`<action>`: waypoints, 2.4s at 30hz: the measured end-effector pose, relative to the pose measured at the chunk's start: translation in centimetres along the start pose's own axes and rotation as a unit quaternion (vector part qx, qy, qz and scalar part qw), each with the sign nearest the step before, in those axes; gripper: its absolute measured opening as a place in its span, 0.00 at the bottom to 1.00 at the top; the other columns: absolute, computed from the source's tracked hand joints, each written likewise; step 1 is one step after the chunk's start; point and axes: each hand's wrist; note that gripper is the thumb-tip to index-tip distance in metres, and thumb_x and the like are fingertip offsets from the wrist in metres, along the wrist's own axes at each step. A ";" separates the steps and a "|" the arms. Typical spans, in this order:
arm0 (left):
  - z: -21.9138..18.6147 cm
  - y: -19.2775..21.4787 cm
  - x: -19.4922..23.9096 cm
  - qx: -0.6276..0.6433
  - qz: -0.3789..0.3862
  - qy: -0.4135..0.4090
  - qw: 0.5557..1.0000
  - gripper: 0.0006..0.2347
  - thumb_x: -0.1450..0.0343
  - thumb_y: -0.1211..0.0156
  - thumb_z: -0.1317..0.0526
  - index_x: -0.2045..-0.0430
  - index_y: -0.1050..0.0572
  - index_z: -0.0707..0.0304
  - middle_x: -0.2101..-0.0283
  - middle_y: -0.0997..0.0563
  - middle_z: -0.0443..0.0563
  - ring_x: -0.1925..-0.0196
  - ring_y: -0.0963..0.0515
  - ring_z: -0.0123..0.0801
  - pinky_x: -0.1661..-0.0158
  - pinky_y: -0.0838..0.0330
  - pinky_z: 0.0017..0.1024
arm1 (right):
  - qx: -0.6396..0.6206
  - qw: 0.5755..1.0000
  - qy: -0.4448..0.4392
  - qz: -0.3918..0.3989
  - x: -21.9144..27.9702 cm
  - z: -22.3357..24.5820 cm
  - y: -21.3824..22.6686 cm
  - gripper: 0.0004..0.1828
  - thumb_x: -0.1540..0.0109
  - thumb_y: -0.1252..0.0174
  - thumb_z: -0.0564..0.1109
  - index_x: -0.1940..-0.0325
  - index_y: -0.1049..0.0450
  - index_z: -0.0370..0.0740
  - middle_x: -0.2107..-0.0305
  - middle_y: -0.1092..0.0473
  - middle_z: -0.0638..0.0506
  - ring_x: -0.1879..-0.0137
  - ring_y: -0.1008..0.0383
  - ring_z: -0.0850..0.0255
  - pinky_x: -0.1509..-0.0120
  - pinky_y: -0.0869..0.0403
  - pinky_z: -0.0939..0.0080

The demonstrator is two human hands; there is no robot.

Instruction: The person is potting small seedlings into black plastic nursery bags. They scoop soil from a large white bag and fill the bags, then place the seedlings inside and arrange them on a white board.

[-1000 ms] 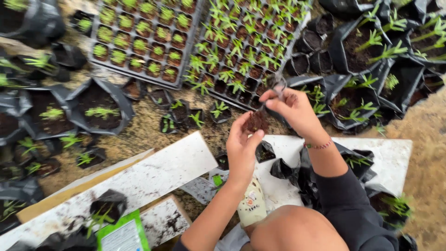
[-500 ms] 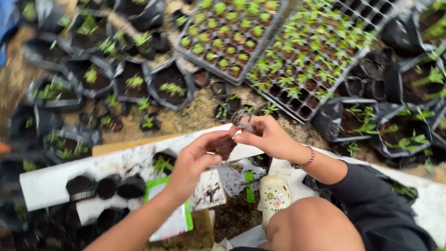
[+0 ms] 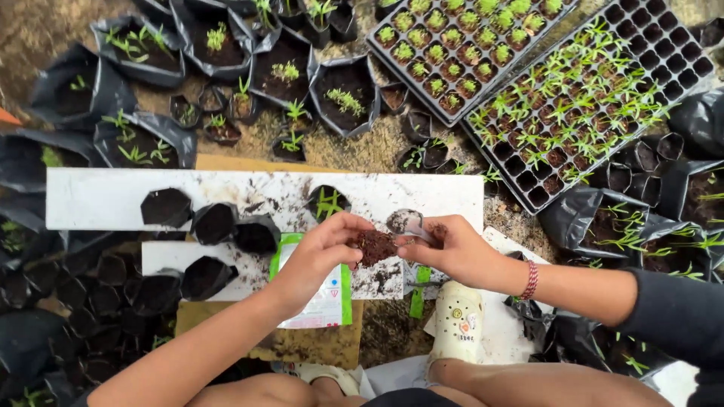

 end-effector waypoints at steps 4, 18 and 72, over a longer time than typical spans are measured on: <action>0.9 0.8 0.5 0.035 0.006 0.002 0.999 0.18 0.33 0.45 0.68 0.48 0.28 0.70 0.54 0.21 0.67 0.59 0.26 0.37 0.61 0.26 0.32 | 0.031 0.999 -0.008 0.013 0.4 0.4 -0.6 0.16 0.38 0.33 0.40 0.80 0.24 0.33 0.91 0.40 0.55 0.84 0.42 0.65 0.70 0.36 0.66; 0.3 0.1 1.6 -0.089 0.015 -0.033 0.995 0.15 0.31 0.41 0.64 0.50 0.28 0.68 0.55 0.21 0.62 0.59 0.23 0.35 0.62 0.26 0.29 | 0.049 0.994 0.095 0.000 -0.2 1.3 -0.7 0.07 0.38 0.39 0.37 0.68 0.17 0.32 0.90 0.36 0.51 0.83 0.45 0.67 0.72 0.38 0.66; 0.2 -2.8 0.4 -0.131 0.012 -0.034 0.991 0.15 0.34 0.31 0.64 0.58 0.29 0.68 0.62 0.18 0.60 0.60 0.23 0.36 0.61 0.28 0.28 | 0.157 0.951 0.255 0.077 -0.9 4.6 -1.1 0.12 0.47 0.36 0.32 0.61 0.16 0.37 0.80 0.22 0.44 0.87 0.37 0.62 0.80 0.36 0.67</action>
Point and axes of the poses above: each hand's wrist, its own x-axis away from the middle knuckle, its own y-axis out of the back of the hand, z = x × y
